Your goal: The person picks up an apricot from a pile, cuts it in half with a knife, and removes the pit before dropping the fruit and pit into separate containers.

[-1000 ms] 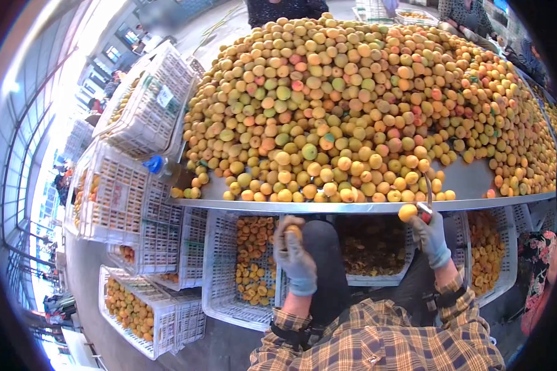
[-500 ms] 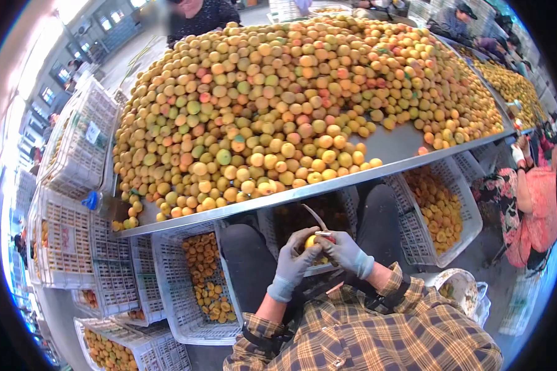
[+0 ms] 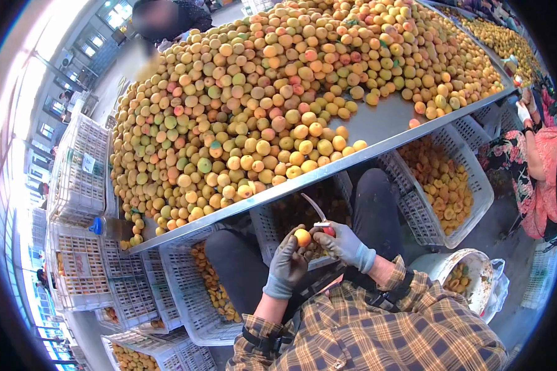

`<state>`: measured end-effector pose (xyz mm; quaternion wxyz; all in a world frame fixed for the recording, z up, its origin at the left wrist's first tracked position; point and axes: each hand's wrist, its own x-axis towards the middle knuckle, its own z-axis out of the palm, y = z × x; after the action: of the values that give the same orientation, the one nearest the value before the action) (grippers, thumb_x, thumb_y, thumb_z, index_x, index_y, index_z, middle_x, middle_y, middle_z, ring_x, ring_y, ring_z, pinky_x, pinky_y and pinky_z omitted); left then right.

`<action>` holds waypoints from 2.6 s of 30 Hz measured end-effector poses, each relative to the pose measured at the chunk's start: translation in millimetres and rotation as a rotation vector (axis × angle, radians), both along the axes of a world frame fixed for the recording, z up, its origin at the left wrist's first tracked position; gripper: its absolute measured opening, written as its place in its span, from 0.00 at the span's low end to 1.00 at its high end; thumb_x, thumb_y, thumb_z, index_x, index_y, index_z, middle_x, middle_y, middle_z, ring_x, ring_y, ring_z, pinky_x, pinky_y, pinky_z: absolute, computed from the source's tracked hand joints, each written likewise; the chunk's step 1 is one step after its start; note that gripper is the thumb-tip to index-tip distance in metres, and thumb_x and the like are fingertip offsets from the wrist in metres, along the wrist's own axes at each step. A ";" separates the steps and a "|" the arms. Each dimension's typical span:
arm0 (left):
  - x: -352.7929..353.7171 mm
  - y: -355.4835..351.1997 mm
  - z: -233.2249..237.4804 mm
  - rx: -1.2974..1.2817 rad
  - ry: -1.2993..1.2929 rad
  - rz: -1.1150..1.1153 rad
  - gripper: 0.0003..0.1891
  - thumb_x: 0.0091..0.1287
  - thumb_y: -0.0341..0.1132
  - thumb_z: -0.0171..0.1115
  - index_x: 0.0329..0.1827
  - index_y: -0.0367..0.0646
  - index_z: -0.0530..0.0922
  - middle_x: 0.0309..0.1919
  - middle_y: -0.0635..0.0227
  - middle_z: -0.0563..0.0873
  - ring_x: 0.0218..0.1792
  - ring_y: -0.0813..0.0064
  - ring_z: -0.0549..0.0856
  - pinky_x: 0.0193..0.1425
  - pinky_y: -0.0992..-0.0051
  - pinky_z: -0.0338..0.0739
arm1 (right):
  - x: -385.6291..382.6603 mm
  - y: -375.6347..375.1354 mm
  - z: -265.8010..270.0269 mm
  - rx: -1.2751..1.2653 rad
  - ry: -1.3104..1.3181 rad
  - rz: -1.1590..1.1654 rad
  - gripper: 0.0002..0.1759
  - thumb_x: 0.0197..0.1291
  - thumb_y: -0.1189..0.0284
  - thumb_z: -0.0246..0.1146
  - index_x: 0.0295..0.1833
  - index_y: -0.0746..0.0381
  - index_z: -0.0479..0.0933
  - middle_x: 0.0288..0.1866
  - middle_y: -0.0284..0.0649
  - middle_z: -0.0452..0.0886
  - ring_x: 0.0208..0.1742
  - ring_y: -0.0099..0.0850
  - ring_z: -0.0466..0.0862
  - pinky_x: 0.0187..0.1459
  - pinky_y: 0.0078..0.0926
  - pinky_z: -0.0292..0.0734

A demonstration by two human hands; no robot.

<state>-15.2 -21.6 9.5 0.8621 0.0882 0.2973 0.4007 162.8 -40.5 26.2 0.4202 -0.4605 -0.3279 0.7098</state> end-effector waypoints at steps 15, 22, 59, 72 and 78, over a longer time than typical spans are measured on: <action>57.8 16.0 -28.5 -0.301 -0.023 0.112 0.22 0.68 0.47 0.57 0.53 0.37 0.74 0.48 0.56 0.81 0.49 0.59 0.79 0.56 0.62 0.75 | 37.2 -22.2 -39.8 0.274 -0.424 0.007 0.17 0.68 0.60 0.53 0.47 0.65 0.69 0.34 0.57 0.79 0.40 0.54 0.81 0.36 0.37 0.74; 73.6 10.3 -16.9 -0.144 0.035 0.048 0.22 0.68 0.46 0.57 0.57 0.40 0.74 0.47 0.58 0.80 0.52 0.59 0.78 0.62 0.59 0.71 | 34.7 -30.8 -45.3 0.321 -0.461 -0.068 0.16 0.68 0.61 0.53 0.44 0.66 0.70 0.35 0.58 0.79 0.39 0.54 0.80 0.37 0.38 0.73; -8.3 -1.8 -36.9 0.081 -0.054 0.231 0.20 0.68 0.50 0.57 0.47 0.40 0.76 0.37 0.62 0.83 0.37 0.71 0.83 0.42 0.72 0.80 | -58.9 -9.1 -21.6 0.345 -0.865 0.163 0.16 0.67 0.62 0.54 0.42 0.67 0.73 0.33 0.57 0.80 0.39 0.55 0.79 0.37 0.38 0.74; -2.7 -2.6 -37.1 0.037 -0.091 0.229 0.19 0.66 0.43 0.61 0.52 0.39 0.76 0.42 0.62 0.84 0.42 0.68 0.83 0.48 0.70 0.80 | -56.0 -12.1 -13.6 0.242 -1.056 0.235 0.16 0.67 0.61 0.54 0.42 0.66 0.70 0.36 0.59 0.79 0.41 0.57 0.79 0.36 0.44 0.73; 2.8 -3.8 -47.9 0.100 -0.014 0.230 0.17 0.67 0.42 0.60 0.50 0.36 0.77 0.44 0.61 0.84 0.46 0.66 0.83 0.52 0.69 0.79 | -48.4 -10.1 -50.8 0.327 -0.723 0.177 0.22 0.68 0.54 0.52 0.44 0.66 0.68 0.29 0.46 0.81 0.31 0.48 0.81 0.34 0.42 0.75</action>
<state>-12.4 -25.3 -38.4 0.8071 0.0936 0.2791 0.5118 114.4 -50.6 -24.6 0.2826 -0.5775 -0.6015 0.4741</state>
